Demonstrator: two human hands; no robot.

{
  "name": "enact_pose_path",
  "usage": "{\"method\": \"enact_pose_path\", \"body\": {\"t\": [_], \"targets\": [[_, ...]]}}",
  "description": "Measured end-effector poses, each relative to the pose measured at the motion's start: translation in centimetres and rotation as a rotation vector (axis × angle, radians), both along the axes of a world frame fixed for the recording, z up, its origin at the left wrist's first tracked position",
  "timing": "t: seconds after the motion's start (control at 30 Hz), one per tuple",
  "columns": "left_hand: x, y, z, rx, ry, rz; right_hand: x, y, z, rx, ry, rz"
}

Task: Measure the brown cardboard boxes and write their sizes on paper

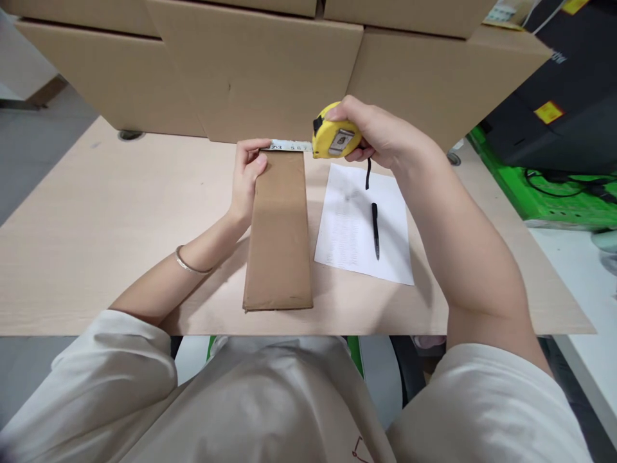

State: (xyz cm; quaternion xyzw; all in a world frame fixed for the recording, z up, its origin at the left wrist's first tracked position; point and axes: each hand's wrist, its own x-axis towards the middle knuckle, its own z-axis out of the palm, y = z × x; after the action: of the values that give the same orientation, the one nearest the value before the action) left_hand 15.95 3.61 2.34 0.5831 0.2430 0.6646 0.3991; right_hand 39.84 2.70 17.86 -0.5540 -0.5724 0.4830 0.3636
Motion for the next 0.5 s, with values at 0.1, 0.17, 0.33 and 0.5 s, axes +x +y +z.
{"method": "enact_pose_path", "body": {"t": [0.1, 0.17, 0.33, 0.5], "targets": [[0.1, 0.3, -0.4, -0.003, 0.0, 0.0, -0.2, -0.2, -0.4, -0.007, 0.075, -0.022], [0.0, 0.4, -0.4, -0.009, 0.004, -0.002, -1.0, -0.2, -0.4, 0.0, 0.076, 0.007], [0.2, -0.2, 0.0, -0.047, 0.009, 0.009, -2.2, 0.1, 0.2, 0.057, -0.077, 0.039], [0.4, -1.3, 0.9, -0.127, 0.046, 0.038, -1.0, 0.5, 1.7, -0.1, -0.088, 0.164]]}}
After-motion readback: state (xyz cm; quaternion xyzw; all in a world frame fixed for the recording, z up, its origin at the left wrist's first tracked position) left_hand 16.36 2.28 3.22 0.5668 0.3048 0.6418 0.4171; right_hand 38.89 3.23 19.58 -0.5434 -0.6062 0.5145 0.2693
